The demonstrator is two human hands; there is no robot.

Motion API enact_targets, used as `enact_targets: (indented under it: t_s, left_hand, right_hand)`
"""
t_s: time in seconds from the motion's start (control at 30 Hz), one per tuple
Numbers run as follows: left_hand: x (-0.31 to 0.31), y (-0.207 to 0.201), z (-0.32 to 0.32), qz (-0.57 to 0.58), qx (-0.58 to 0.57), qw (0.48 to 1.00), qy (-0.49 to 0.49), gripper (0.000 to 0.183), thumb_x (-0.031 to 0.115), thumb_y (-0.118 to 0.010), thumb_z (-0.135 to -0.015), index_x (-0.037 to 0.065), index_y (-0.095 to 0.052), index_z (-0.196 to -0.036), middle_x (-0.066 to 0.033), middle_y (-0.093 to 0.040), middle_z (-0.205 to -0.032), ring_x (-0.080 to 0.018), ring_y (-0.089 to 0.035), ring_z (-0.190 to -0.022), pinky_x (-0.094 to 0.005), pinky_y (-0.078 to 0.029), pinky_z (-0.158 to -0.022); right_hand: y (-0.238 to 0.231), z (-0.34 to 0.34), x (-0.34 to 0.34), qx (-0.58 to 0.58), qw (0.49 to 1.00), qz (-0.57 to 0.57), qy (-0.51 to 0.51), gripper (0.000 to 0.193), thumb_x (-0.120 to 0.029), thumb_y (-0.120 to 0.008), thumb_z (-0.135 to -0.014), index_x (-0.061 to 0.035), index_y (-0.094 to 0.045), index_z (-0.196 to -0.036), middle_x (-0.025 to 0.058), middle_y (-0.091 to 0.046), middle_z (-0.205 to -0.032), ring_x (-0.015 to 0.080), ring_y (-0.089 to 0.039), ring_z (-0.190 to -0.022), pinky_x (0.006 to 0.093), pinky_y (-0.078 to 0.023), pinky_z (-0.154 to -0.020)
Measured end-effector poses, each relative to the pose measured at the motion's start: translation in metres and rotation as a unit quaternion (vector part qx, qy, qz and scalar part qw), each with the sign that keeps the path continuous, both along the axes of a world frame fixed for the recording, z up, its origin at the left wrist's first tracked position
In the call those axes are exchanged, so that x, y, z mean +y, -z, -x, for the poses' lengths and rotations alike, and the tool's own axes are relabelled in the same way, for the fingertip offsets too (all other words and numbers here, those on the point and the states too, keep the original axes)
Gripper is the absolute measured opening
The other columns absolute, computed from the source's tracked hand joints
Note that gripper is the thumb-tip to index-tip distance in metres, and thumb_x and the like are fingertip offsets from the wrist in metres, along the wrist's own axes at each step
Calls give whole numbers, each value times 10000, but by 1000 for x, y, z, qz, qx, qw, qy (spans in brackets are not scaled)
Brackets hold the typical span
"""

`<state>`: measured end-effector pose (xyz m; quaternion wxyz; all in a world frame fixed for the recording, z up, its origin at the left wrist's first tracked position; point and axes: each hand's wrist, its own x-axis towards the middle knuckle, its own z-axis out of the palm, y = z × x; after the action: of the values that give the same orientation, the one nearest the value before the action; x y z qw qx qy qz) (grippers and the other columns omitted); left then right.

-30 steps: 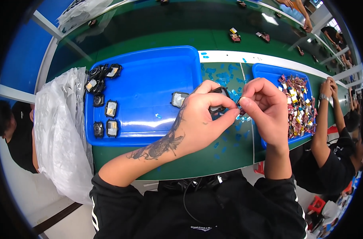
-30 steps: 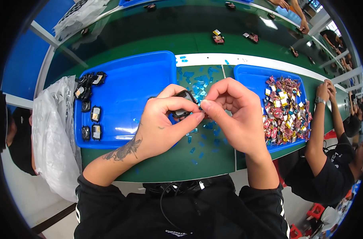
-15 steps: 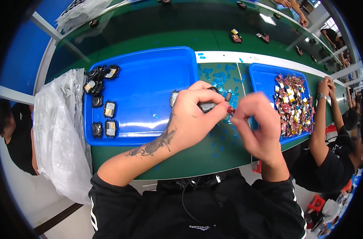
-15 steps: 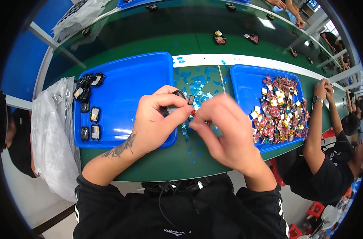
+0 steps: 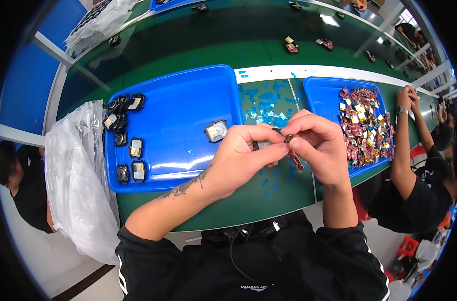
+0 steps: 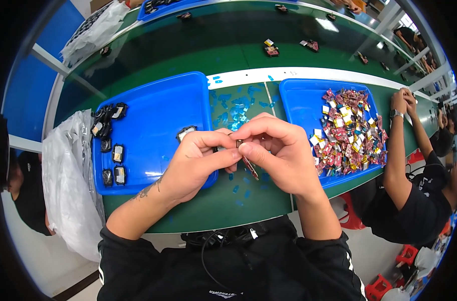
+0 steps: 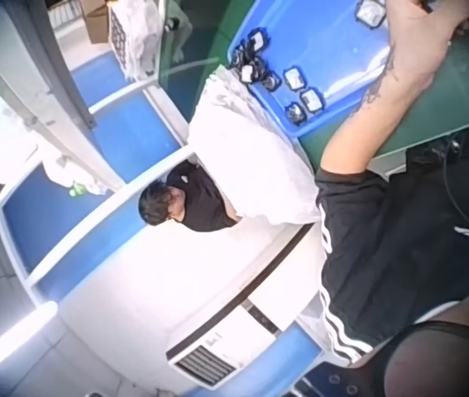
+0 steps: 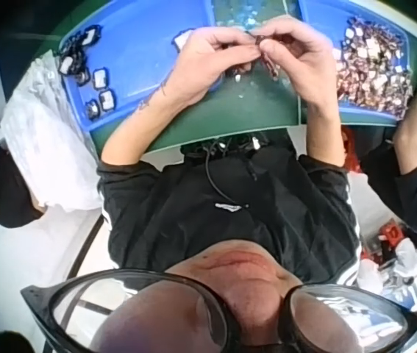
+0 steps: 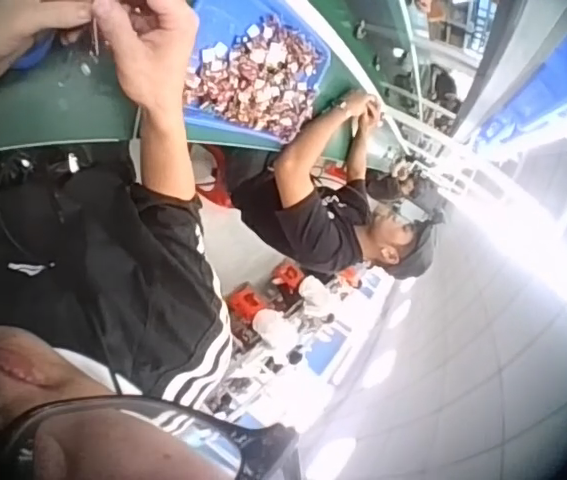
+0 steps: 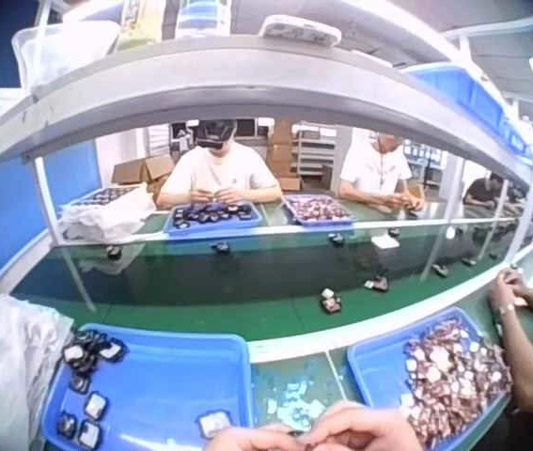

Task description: Assembling small electronic components by placing small colored parts into black plastic housings.

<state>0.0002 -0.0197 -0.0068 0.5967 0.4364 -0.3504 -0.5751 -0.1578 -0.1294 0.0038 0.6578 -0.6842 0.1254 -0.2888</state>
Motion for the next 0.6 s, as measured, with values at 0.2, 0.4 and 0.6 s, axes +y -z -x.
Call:
enact_targets:
  t_s: [0.2, 0.4, 0.6]
  left_hand:
    - [-6, 6, 6, 41, 65, 977, -199, 347, -9, -565, -923, -26, -524, -1267, -124, -614, -1139, -157, -638, -938, -267, -510, -822]
    - [-7, 6, 0, 7, 126, 966, -227, 185, 6, -587, -935, -39, -559, -1112, -146, -656, -1098, -188, -641, -1037, -292, -531, -881]
    - [3, 1, 11, 7, 52, 971, -232, 167, -6, -635, -897, -40, -645, -1060, -126, -680, -1083, -136, -650, -945, -251, -524, -826]
  right_hand:
    - [1, 7, 7, -65, 993, -15, 99, 208, 105, -682, -810, 55, -602, -996, 113, -601, -1011, 142, -626, -872, 244, -537, -736]
    - [-3, 0, 25, 26, 994, 9, 109, 185, 86, -724, -795, 52, -636, -955, 75, -648, -928, 125, -658, -854, 243, -552, -752]
    - [3, -16, 31, 10, 994, -6, 112, 154, 84, -688, -831, 55, -650, -978, 94, -655, -960, 131, -661, -865, 241, -570, -747]
